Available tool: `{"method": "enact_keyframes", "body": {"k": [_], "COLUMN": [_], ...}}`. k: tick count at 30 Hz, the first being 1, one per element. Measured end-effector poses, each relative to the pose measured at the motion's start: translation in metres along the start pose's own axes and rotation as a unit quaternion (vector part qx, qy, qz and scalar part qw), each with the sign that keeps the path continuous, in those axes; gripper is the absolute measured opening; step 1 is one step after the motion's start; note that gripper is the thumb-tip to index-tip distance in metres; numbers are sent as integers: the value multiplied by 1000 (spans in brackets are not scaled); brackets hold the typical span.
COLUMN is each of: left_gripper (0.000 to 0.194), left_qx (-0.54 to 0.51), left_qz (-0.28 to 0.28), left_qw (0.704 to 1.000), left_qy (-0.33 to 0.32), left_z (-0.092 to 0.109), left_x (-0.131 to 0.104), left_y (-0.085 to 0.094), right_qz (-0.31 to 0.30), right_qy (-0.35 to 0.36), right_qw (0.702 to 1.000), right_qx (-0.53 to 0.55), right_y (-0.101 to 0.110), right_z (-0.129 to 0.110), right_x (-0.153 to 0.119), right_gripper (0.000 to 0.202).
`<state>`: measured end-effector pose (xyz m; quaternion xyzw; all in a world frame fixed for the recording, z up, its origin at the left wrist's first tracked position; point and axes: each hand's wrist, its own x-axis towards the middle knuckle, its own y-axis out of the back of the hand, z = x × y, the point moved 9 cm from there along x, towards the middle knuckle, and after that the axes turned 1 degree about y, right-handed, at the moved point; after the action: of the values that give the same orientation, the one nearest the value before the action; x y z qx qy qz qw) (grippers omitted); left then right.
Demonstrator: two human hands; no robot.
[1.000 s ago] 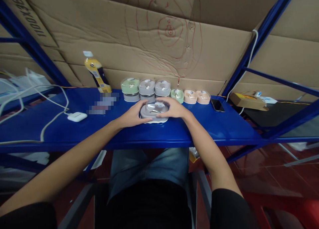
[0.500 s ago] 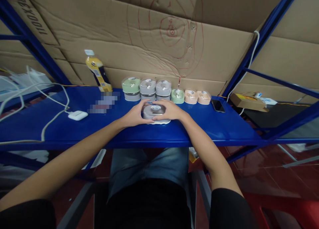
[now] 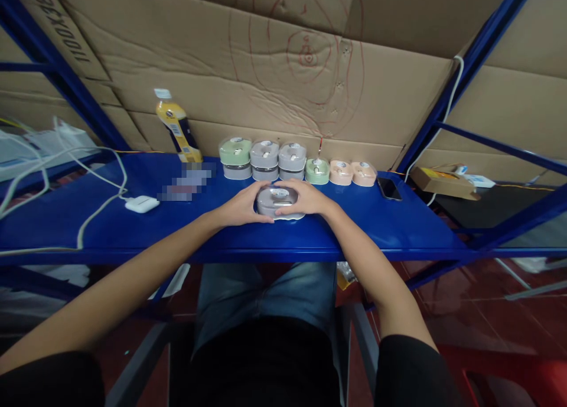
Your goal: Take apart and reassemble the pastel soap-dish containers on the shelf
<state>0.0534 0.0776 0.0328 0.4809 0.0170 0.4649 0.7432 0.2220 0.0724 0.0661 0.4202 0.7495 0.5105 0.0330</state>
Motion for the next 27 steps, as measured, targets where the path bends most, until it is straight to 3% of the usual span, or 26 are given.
{"method": "enact_keyframes", "body": {"k": [6,10,13,16,18,21,24,27], "left_gripper": [118,118,114,105,97,86,81,79], "left_qx": [-3,-27,-55,-47,-33,-14,1,10], "left_qz": [-5,5,51,101,100,81,72,65], "left_qw": [1000,999,997,994,994,997,997,998], "left_qy": [13,15,15,15,12,7,10,17], "left_z": [-3,1,1,0,0,2,3,4], "left_x": [0,-1,0,-1,0,2,3,3], "left_y": [-1,3,11,18,15,8,3,2], "right_qz": [-61,-45,9,144,274,407,431,409], "right_qy": [-16,-24,-42,-75,-125,-282,-430,-508], "right_qw": [998,999,999,986,949,846,758,718], "right_qx": [-11,4,-1,-43,-94,-195,-234,-244], "right_y": [-2,7,33,92,141,195,211,207], "right_z": [7,8,14,36,61,108,144,162], "right_x": [-7,-7,-11,-24,-43,-81,-111,-128], "right_gripper": [110,108,104,101,100,105,97,85]}}
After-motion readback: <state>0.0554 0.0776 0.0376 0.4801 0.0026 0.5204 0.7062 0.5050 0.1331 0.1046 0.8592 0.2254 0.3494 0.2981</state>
